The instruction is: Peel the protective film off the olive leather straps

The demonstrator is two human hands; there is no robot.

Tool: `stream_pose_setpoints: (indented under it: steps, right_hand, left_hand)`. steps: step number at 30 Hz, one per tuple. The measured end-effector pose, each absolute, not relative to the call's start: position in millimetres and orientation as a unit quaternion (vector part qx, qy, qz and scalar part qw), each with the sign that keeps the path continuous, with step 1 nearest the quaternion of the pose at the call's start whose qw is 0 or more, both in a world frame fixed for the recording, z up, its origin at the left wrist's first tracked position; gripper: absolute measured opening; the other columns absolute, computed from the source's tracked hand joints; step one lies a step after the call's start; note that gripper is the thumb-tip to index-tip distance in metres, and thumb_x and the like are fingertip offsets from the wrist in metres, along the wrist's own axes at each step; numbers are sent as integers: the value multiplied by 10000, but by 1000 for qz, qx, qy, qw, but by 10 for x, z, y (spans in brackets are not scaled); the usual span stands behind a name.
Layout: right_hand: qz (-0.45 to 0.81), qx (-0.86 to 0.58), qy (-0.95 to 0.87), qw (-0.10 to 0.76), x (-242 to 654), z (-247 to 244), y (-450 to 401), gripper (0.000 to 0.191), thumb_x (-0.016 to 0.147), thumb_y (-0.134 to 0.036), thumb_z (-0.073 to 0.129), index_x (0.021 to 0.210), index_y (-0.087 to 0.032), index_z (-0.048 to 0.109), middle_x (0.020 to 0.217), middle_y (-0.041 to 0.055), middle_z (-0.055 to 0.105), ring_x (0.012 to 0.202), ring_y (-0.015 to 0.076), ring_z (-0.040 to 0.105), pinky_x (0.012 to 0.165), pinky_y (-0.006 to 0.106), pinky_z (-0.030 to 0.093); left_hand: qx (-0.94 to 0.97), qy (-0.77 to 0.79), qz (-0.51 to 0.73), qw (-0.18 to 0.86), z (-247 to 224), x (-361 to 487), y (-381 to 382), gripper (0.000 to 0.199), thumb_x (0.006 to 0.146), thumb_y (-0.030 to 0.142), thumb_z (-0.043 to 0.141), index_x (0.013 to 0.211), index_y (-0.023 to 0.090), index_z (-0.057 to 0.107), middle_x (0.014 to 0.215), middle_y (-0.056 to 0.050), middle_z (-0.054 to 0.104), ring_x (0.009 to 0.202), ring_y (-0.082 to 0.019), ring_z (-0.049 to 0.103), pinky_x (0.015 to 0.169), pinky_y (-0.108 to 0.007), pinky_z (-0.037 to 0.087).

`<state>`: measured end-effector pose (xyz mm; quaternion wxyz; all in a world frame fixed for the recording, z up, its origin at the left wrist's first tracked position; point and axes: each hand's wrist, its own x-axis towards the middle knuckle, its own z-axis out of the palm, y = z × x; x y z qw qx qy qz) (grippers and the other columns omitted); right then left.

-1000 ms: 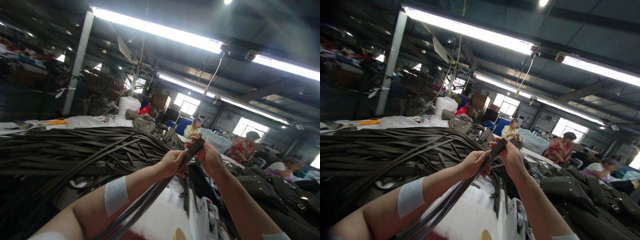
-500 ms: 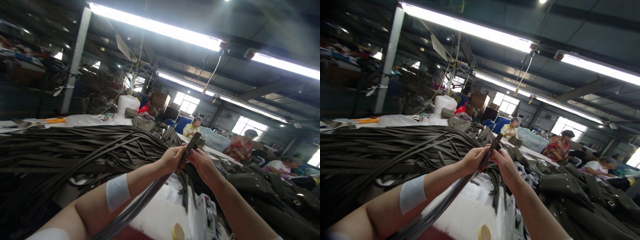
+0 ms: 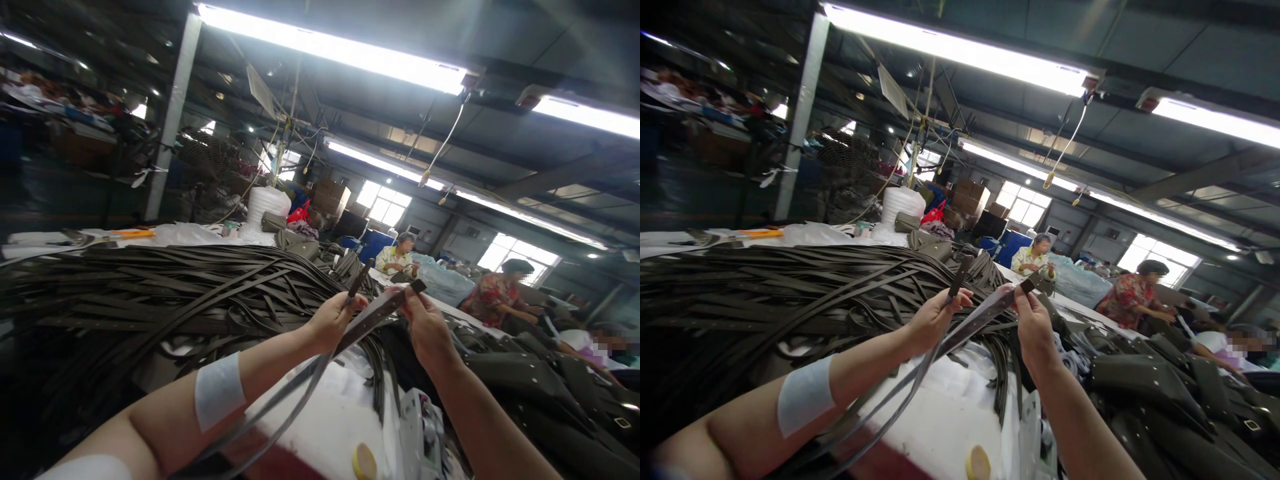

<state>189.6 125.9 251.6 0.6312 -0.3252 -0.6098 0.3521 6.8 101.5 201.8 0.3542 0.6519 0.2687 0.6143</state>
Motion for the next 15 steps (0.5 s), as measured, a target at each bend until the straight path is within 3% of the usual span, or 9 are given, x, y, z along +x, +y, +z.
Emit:
stream_pose_setpoints:
  steps: [1,3,6,9,12,15]
  right_hand:
    - [350,-327,-598,643,1901,2537,1285,424,725,-576,735,908,-193,743,830,42,754,894,243,676,914,401,481]
    - [352,-327,-591,648,1881,2584,1311,417,706,-566,754,894,-195,739,812,40,753,898,251,681,906,411,492]
    - [389,-305,-618,612,1777,2641,1256,376,719,-540,761,853,-190,738,834,54,755,933,265,681,900,414,503]
    - [490,-256,-622,555,1604,2592,1099,402,781,-569,702,961,-210,732,954,62,755,1010,255,663,908,390,507]
    - [646,-211,-607,412,1407,2349,914,544,815,-677,591,1130,-242,677,1038,72,740,976,242,675,825,374,546]
    - [735,-193,-604,240,1320,2013,772,517,775,-550,718,1119,-167,660,885,95,748,737,196,702,647,293,559]
  left_hand:
    - [646,272,635,326,2021,5,994,567,891,668,447,882,141,655,993,-100,669,835,-183,627,736,-268,483]
    - [657,272,608,354,2019,-90,947,549,890,657,464,908,146,662,1047,-100,661,774,-156,631,696,-255,480]
    - [697,242,443,509,1992,-142,862,538,845,660,548,881,138,672,902,-71,670,600,-112,617,566,-223,449]
    - [682,191,374,598,2000,-148,754,545,786,661,636,825,120,694,766,-64,672,659,-152,662,663,-253,503]
    - [621,131,415,652,2092,-230,673,500,793,598,678,860,104,712,794,-94,698,743,-185,684,770,-289,531]
    - [552,122,495,659,2222,-488,741,367,870,439,655,890,76,710,858,-118,706,796,-206,700,804,-309,549]
